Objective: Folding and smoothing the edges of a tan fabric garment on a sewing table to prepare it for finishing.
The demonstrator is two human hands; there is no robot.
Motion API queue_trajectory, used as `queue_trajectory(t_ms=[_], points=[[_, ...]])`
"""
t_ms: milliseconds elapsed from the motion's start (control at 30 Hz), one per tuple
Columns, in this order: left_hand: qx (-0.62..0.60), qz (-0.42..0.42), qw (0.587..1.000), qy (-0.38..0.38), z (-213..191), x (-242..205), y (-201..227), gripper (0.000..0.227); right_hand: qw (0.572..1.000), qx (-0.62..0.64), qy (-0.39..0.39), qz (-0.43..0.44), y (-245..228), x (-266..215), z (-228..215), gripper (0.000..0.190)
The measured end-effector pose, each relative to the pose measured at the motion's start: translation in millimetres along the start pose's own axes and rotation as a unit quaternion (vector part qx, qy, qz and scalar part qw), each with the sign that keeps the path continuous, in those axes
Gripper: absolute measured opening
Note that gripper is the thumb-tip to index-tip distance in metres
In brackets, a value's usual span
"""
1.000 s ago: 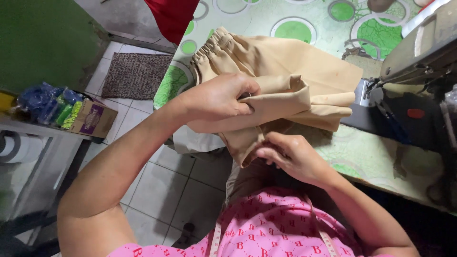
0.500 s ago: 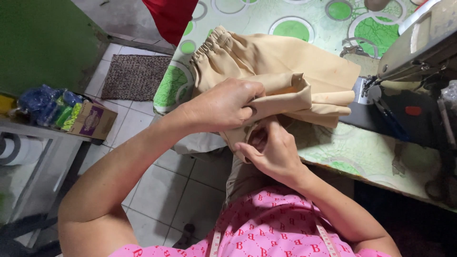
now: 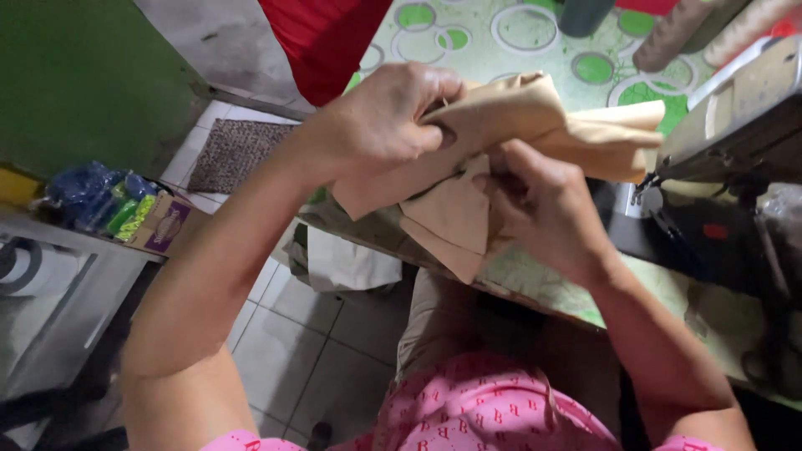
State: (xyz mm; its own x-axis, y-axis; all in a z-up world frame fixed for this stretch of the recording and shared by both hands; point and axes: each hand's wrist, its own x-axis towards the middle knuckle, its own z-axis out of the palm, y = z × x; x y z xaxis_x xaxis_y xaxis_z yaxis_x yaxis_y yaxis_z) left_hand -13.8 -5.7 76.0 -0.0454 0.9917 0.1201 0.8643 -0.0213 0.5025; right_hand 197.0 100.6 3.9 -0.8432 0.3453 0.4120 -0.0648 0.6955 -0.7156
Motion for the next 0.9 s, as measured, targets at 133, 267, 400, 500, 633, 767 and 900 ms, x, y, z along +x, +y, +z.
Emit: queue_trajectory(t_ms=[133,267,400,500,633,767,900], points=[[-0.015,-0.048,0.999,0.011,-25,-2,20,0.018,0.999,-0.015,-0.024,0.036,0,28,-18,0.010],[-0.002,-0.051,0.999,0.004,-20,7,20,0.013,0.993,0.011,-0.044,0.110,-9,45,-21,0.006],[0.078,-0.007,0.997,-0.005,-5,17,11,0.013,0.987,0.003,-0.070,0.143,-16,49,-17,0.006],[0.082,-0.059,0.995,-0.025,-2,17,15,0.015,0.989,-0.041,-0.066,0.130,-16,48,-14,0.004],[0.081,-0.090,0.993,-0.001,-1,18,17,0.021,0.991,-0.030,-0.059,0.115,-9,49,-8,0.014],[0.108,-0.088,0.990,0.020,10,27,4,0.026,0.986,0.089,-0.087,0.107,4,46,-2,0.022],[0.105,-0.157,0.982,0.021,13,28,9,0.023,0.981,0.145,-0.088,0.090,17,46,4,0.016]])
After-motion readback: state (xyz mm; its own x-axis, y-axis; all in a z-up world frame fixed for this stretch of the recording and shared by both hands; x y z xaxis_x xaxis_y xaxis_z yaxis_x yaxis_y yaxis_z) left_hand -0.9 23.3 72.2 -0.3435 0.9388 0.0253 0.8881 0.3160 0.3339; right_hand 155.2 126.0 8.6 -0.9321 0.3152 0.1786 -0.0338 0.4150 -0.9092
